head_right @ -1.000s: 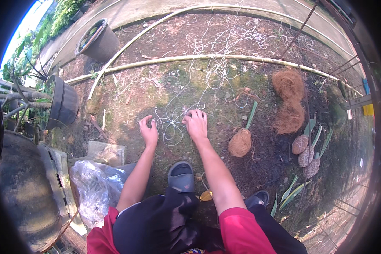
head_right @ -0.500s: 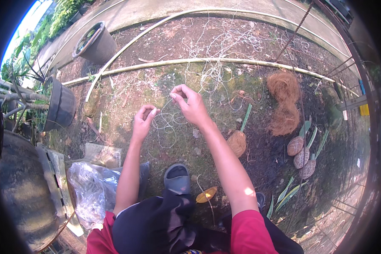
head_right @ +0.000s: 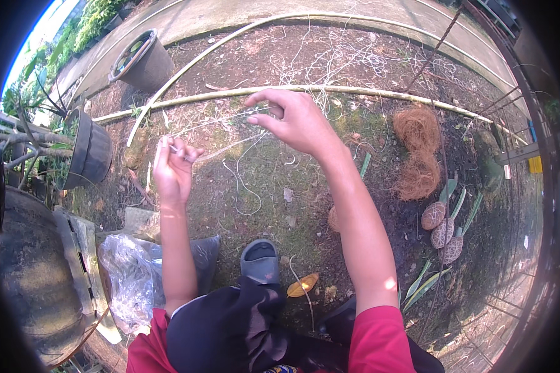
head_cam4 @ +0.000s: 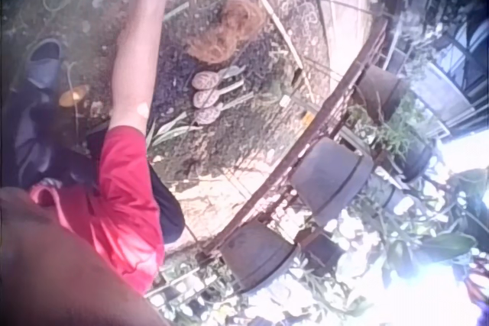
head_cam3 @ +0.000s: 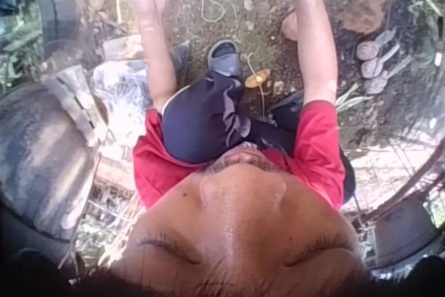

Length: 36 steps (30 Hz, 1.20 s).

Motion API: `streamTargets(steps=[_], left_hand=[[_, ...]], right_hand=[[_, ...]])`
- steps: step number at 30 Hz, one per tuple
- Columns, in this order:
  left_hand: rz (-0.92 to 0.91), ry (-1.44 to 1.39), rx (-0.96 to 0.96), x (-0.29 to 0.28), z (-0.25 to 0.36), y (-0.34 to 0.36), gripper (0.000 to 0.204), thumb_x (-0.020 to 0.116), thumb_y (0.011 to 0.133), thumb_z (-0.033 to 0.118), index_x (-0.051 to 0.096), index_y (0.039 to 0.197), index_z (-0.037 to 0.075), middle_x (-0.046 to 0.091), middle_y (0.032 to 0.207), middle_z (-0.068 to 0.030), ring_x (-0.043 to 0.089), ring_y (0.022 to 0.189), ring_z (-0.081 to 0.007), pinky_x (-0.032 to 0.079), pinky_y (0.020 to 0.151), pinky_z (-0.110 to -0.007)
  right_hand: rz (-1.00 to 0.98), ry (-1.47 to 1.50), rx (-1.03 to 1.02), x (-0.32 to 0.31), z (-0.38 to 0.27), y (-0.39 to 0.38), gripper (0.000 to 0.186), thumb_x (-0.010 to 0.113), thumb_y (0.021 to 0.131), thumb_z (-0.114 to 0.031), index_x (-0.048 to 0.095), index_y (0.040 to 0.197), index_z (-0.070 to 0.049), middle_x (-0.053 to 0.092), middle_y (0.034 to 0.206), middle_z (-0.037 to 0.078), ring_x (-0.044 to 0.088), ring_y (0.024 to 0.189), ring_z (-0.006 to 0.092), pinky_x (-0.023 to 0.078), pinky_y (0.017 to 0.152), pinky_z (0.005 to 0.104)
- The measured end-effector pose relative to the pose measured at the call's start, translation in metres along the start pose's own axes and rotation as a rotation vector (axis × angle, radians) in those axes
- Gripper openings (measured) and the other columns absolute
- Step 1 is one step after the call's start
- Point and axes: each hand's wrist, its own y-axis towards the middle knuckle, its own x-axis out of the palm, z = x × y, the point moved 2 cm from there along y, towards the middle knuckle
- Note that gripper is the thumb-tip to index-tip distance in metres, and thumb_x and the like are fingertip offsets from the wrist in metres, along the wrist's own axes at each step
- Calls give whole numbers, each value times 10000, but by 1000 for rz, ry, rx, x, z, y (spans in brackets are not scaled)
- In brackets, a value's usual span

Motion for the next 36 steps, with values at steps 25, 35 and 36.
streamTargets(steps=[25, 35, 36], left_hand=[[34, -198, 571, 36, 128, -54, 292, 375, 1054, 152, 494, 1259, -19, 301, 591, 57, 245, 474, -43, 252, 501, -224], [-246, 1060, -332, 35, -54, -28, 611, 736, 846, 421, 559, 1293, 44, 439, 608, 67, 424, 553, -64, 346, 506, -258], [-333, 1194, -342, 42, -80, -33, 716, 762, 809, 471, 534, 1336, 43, 447, 590, 52, 457, 555, -86, 380, 519, -283]], right_hand=[[-67, 526, 765, 71, 193, -74, 223, 724, 887, -185, 704, 1023, -9, 695, 760, 28, 621, 655, 60, 486, 598, 238], [-31, 584, 534, 71, 152, -81, 296, 690, 874, -31, 648, 1163, 15, 729, 940, 84, 661, 799, 96, 533, 696, 260], [-44, 588, 532, 72, 149, -82, 296, 690, 875, -28, 646, 1164, 16, 726, 937, 71, 652, 788, 88, 526, 690, 252]])
